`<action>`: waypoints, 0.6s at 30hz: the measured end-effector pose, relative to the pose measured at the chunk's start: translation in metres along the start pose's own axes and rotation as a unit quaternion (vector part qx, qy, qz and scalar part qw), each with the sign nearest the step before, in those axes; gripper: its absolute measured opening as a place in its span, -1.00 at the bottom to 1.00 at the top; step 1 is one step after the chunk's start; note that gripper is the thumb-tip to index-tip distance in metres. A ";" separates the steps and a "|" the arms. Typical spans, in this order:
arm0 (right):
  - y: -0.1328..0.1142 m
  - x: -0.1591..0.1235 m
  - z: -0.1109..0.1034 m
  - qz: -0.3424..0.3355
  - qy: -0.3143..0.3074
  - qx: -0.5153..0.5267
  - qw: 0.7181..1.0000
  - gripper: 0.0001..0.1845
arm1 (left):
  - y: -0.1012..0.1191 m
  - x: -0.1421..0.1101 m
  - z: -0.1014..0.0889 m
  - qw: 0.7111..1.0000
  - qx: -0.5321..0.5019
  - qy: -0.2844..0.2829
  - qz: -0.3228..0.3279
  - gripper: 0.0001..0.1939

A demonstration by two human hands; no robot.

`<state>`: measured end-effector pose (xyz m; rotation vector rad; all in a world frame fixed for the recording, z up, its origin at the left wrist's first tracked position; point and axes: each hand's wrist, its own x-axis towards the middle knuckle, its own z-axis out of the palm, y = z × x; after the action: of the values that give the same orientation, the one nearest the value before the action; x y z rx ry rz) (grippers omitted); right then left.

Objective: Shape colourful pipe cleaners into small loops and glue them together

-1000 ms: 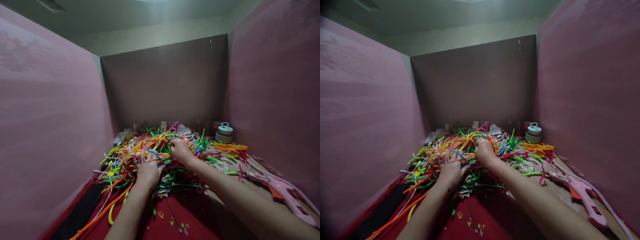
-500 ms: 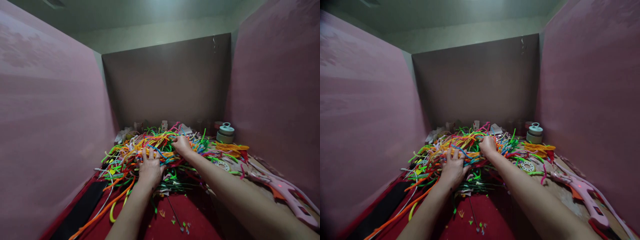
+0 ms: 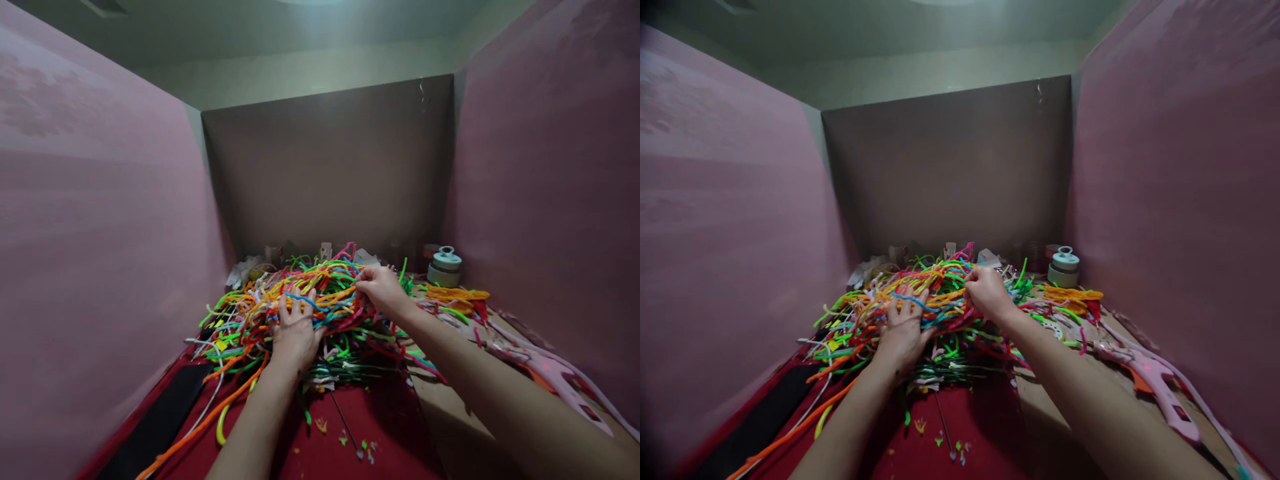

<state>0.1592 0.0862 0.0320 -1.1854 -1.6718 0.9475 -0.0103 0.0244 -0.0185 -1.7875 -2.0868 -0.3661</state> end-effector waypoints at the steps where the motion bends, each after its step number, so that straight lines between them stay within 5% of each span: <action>1: -0.002 -0.007 -0.007 -0.017 0.006 -0.006 1.000 -0.89 | 0.000 0.000 -0.001 1.000 -0.003 -0.013 -0.001 -0.31; 6: -0.001 -0.027 -0.073 -0.056 0.134 -0.028 0.989 -0.85 | 0.000 0.002 -0.001 1.000 -0.015 -0.024 0.000 -0.35; 9: 0.016 -0.020 -0.130 0.009 0.226 -0.171 0.959 -0.74 | 0.001 0.003 0.002 1.000 -0.018 -0.012 -0.003 -0.36; 11: 0.035 -0.013 -0.164 0.140 0.157 -0.338 0.917 -0.73 | 0.002 0.003 0.003 1.000 -0.018 0.004 -0.004 -0.39; 13: 0.057 -0.011 -0.187 0.199 0.129 -0.379 0.895 -0.78 | 0.002 0.004 0.004 1.000 -0.021 0.015 0.002 -0.42; 18: 0.100 -0.013 -0.193 0.272 0.082 -0.436 0.854 -0.84 | 0.002 0.003 0.005 1.000 -0.011 0.024 0.007 -0.42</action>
<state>0.3721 0.1200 0.0047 -2.3653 -1.6833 0.3235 -0.0098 0.0298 -0.0215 -1.7883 -2.0443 -0.4252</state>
